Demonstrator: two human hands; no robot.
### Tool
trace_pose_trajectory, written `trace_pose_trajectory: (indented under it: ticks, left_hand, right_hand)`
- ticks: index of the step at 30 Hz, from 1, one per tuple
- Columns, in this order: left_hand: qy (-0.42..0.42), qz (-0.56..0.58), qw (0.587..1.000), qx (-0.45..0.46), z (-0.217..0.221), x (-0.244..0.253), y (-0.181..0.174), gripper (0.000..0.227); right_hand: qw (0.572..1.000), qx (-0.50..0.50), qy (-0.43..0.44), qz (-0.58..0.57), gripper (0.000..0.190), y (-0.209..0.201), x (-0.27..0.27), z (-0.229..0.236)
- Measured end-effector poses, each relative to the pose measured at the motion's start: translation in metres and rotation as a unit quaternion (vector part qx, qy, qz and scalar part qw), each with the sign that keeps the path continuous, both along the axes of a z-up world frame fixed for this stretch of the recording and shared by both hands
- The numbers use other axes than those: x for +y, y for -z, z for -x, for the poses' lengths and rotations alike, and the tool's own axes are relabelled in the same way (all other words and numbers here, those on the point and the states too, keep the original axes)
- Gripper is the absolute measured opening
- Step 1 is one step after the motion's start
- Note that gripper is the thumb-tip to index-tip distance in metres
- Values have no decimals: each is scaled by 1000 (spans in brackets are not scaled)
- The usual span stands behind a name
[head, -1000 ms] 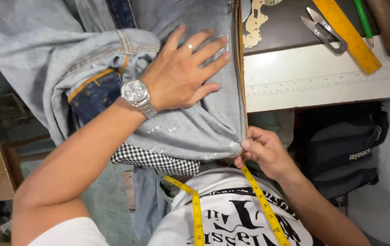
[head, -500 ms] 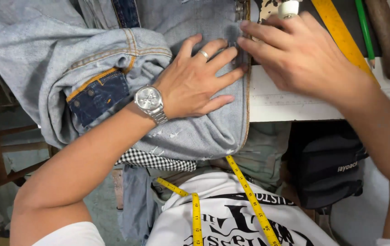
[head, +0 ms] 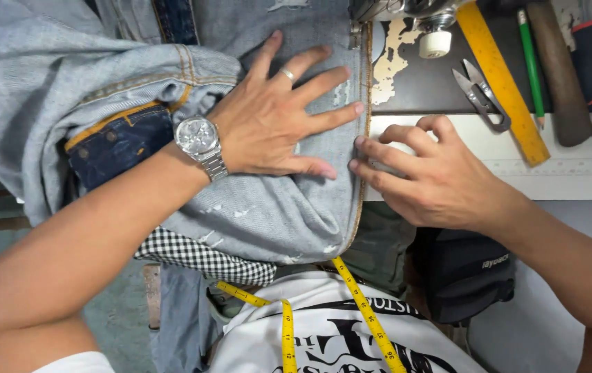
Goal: Sewing and repairing denim jeans using an industrial sewing machine and a hand tool to unpick seams.
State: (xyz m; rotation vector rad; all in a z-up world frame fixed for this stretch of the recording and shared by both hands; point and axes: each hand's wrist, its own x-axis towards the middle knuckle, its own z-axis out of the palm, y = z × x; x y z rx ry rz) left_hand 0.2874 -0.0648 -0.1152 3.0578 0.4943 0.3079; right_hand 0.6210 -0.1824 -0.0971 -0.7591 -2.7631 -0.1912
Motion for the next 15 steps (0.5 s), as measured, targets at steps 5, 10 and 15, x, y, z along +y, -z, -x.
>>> trace_pose_trajectory:
  ticks: [5, 10, 15]
  left_hand:
    - [-12, -11, 1000, 9, -1, 3, -1, 107]
    - [1, 7, 1000, 0, -3, 13, 2, 109]
    - [-4, 1, 1000, 5, -3, 23, -1, 109]
  right_hand:
    - [1000, -16, -4, 17, 45, -2, 8, -8]
    - [999, -34, 4, 16, 45, -4, 19, -11]
    - [998, -57, -12, 0, 58, -7, 33, -15]
